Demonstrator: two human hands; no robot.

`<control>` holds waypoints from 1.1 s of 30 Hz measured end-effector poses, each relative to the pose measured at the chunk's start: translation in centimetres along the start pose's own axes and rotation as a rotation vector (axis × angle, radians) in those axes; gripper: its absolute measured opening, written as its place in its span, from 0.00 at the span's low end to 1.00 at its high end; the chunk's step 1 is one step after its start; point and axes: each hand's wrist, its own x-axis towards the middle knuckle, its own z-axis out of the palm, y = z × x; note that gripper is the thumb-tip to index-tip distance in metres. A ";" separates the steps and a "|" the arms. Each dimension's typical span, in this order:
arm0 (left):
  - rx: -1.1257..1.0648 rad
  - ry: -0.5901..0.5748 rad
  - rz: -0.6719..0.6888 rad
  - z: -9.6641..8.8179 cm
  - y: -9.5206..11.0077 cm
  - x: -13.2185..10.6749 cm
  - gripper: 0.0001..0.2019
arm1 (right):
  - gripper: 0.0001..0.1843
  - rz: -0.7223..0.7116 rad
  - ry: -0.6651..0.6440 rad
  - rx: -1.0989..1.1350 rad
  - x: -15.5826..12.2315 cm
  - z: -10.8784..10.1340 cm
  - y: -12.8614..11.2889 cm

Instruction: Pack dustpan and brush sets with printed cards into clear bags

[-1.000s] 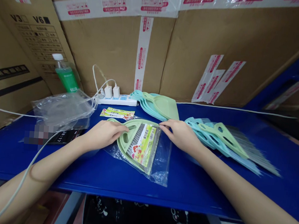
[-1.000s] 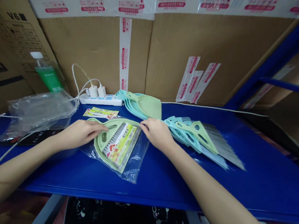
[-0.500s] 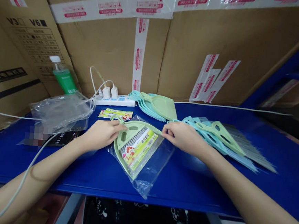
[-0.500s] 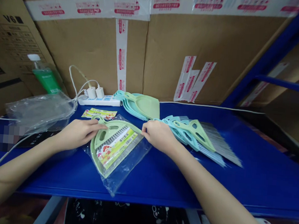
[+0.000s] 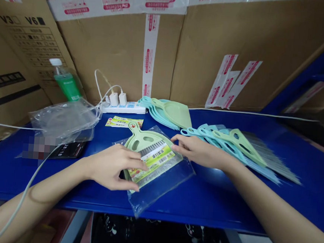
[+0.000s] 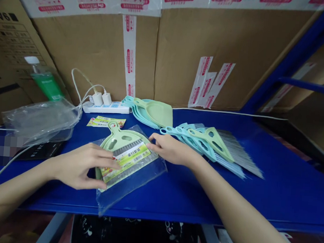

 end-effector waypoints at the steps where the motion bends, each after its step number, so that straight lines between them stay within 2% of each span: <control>1: -0.021 0.003 0.010 0.1 0.2 0.0 0.19 | 0.16 -0.005 0.017 -0.009 0.2 0.2 0.0; 4: -0.058 0.021 0.018 0.3 0.7 -0.1 0.21 | 0.19 -0.038 0.051 -0.024 0.4 0.6 0.0; 6: -0.060 0.015 0.014 0.3 1.0 -0.2 0.18 | 0.22 -0.034 0.028 0.017 0.4 0.7 0.0; 8: -0.050 -0.006 0.011 0.4 1.1 -0.1 0.14 | 0.26 0.017 -0.012 0.100 0.2 0.6 -0.1; 11: -0.020 -0.010 0.012 0.4 1.0 -0.1 0.14 | 0.33 0.101 -0.045 0.237 -0.2 0.5 -0.3; 15: 0.031 0.017 0.018 0.3 0.4 0.0 0.13 | 0.38 0.130 -0.094 0.310 -0.7 0.2 -0.7; 18: 0.062 0.027 0.013 0.2 0.0 0.0 0.11 | 0.37 0.104 -0.151 0.244 -1.0 0.0 -0.8; 21: 0.101 0.045 -0.008 0.2 -0.1 0.0 0.11 | 0.35 -0.004 -0.172 0.160 -1.3 -0.1 -0.7; 25: 0.115 0.035 0.009 0.4 0.1 0.1 0.09 | 0.33 -0.072 -0.110 -0.024 -1.6 -0.1 -0.4; 28: 0.096 0.020 0.036 0.4 0.4 0.2 0.07 | 0.36 -0.073 -0.061 -0.161 -1.7 -0.1 -0.4; 33: 0.069 0.015 0.058 0.4 0.6 0.3 0.06 | 0.42 -0.049 -0.079 -0.209 -1.7 0.0 -0.7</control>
